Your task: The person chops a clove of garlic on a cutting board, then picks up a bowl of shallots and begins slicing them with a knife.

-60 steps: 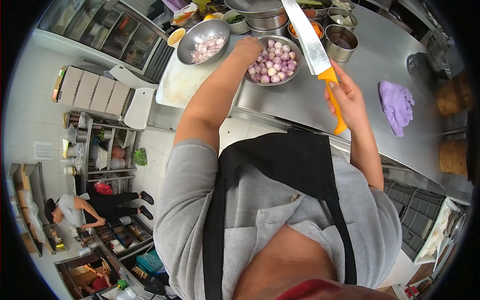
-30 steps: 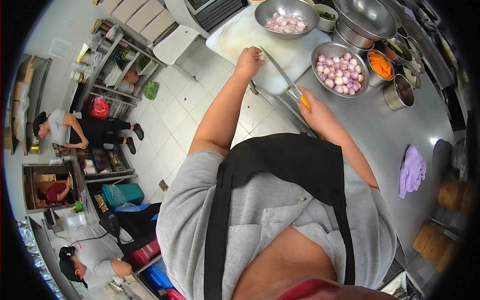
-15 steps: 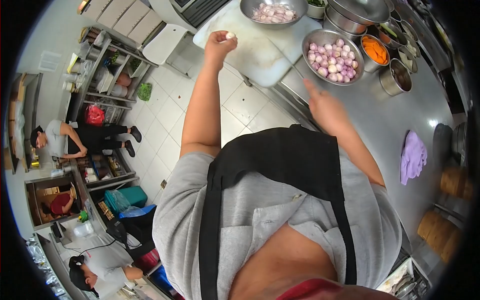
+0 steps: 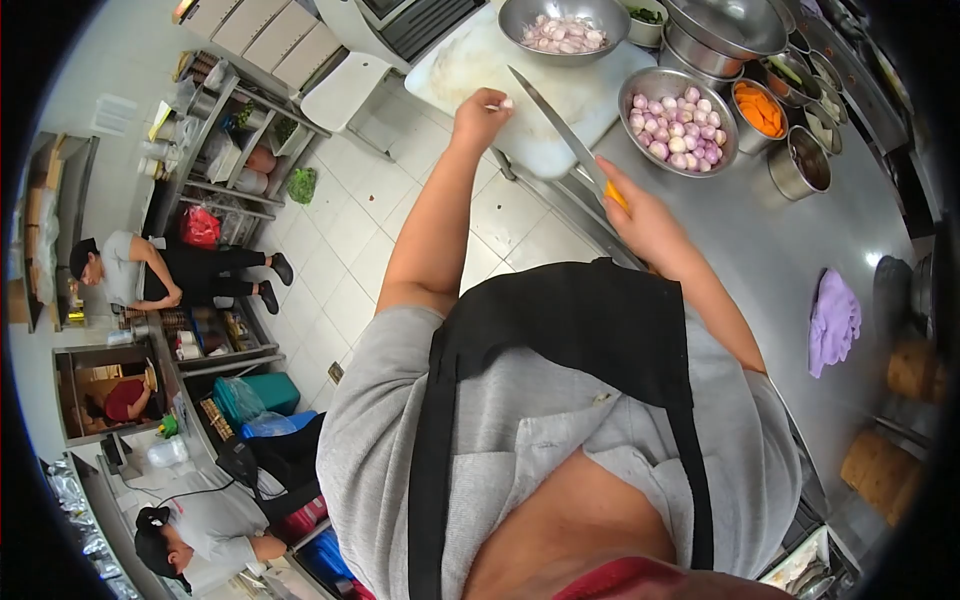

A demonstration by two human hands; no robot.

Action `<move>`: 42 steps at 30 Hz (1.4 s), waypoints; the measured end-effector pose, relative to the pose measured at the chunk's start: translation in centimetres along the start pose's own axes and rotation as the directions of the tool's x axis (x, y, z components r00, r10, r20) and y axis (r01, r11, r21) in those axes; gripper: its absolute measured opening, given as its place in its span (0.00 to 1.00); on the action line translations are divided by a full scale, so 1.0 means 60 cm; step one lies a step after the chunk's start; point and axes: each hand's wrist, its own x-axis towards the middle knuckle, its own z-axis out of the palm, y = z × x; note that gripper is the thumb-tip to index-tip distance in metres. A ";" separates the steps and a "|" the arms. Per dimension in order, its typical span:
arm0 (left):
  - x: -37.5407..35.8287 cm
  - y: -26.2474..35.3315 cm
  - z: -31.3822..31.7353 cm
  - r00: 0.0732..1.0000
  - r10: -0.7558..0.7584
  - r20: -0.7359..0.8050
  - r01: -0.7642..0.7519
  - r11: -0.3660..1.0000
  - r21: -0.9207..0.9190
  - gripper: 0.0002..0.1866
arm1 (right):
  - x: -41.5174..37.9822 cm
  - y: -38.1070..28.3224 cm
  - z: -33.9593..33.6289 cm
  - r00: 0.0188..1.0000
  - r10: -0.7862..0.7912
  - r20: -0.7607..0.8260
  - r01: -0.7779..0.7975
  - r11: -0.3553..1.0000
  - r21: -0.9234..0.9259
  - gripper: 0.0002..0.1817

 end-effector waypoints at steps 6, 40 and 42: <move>0.004 0.003 -0.003 0.998 0.054 0.026 -0.060 0.927 0.370 0.18 | 0.008 0.007 0.013 0.982 0.152 0.112 -0.140 0.985 -0.104 0.29; 0.038 0.035 0.009 0.992 0.009 0.127 -0.077 0.837 0.542 0.19 | 0.073 0.023 0.024 0.990 0.027 0.137 0.026 0.929 -0.370 0.31; 0.038 0.036 0.007 0.993 0.020 0.117 -0.078 0.852 0.518 0.19 | 0.068 0.016 0.015 0.987 0.057 0.153 0.002 0.931 -0.364 0.31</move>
